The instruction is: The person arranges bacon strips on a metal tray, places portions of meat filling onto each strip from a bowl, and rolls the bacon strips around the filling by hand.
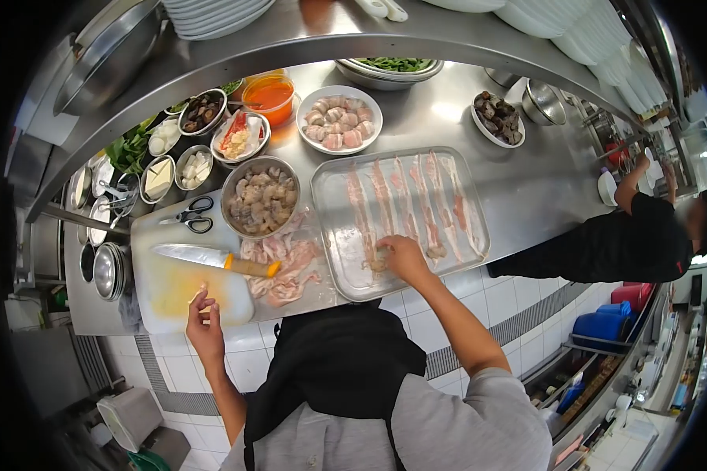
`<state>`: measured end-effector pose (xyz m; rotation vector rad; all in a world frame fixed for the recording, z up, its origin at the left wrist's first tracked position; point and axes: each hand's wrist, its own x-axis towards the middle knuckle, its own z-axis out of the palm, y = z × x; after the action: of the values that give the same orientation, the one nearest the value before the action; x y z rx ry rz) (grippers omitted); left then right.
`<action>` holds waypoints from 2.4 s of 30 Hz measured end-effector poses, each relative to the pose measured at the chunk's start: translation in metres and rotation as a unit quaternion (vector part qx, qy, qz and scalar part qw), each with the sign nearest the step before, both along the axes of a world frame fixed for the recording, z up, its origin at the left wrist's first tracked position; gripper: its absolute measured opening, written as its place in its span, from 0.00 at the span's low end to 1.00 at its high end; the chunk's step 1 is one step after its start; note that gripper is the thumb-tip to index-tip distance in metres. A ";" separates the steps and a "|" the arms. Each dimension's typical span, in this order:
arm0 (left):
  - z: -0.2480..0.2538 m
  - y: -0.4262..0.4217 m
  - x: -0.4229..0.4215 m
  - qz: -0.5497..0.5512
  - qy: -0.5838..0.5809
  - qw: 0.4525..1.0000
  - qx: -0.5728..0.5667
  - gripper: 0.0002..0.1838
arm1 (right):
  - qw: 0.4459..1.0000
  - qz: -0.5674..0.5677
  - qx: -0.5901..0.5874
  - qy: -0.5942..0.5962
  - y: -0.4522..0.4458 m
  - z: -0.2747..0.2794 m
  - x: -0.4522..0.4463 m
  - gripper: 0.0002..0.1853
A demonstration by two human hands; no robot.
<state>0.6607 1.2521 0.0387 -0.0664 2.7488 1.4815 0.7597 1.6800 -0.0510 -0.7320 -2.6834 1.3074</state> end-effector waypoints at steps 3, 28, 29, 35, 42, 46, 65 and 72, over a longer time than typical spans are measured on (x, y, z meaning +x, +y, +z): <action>-0.001 -0.012 0.008 0.028 -0.014 0.999 -0.005 0.19 | 0.962 0.207 0.159 -0.077 -0.006 0.012 0.002 0.16; 0.004 -0.016 -0.002 0.040 -0.014 0.999 0.023 0.18 | 0.955 0.202 0.197 0.094 -0.061 0.071 -0.065 0.11; 0.003 -0.016 -0.002 0.033 -0.005 0.999 0.023 0.18 | 0.952 0.210 0.173 0.140 -0.075 0.074 -0.082 0.10; 0.011 -0.009 -0.003 0.013 0.020 0.999 0.022 0.17 | 0.887 0.332 0.253 0.196 -0.151 0.057 -0.195 0.14; 0.002 -0.022 0.006 0.014 0.003 1.000 0.019 0.19 | 0.867 0.386 0.314 -0.034 -0.168 0.045 -0.235 0.17; -0.021 -0.017 -0.026 -0.008 0.003 1.000 0.017 0.18 | 0.886 0.367 0.282 0.042 -0.166 0.037 -0.229 0.16; -0.060 0.119 -0.184 -0.182 0.087 0.884 -0.422 0.18 | 0.968 0.175 0.144 0.104 -0.153 0.049 -0.192 0.14; -0.058 0.111 -0.177 -0.181 0.086 0.896 -0.395 0.18 | 0.943 0.210 0.256 0.005 -0.184 0.025 -0.216 0.13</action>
<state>0.4834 1.3630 -0.0189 0.5541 3.0617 0.2417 0.5438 1.4956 -0.0258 -0.0943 -3.0704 0.5803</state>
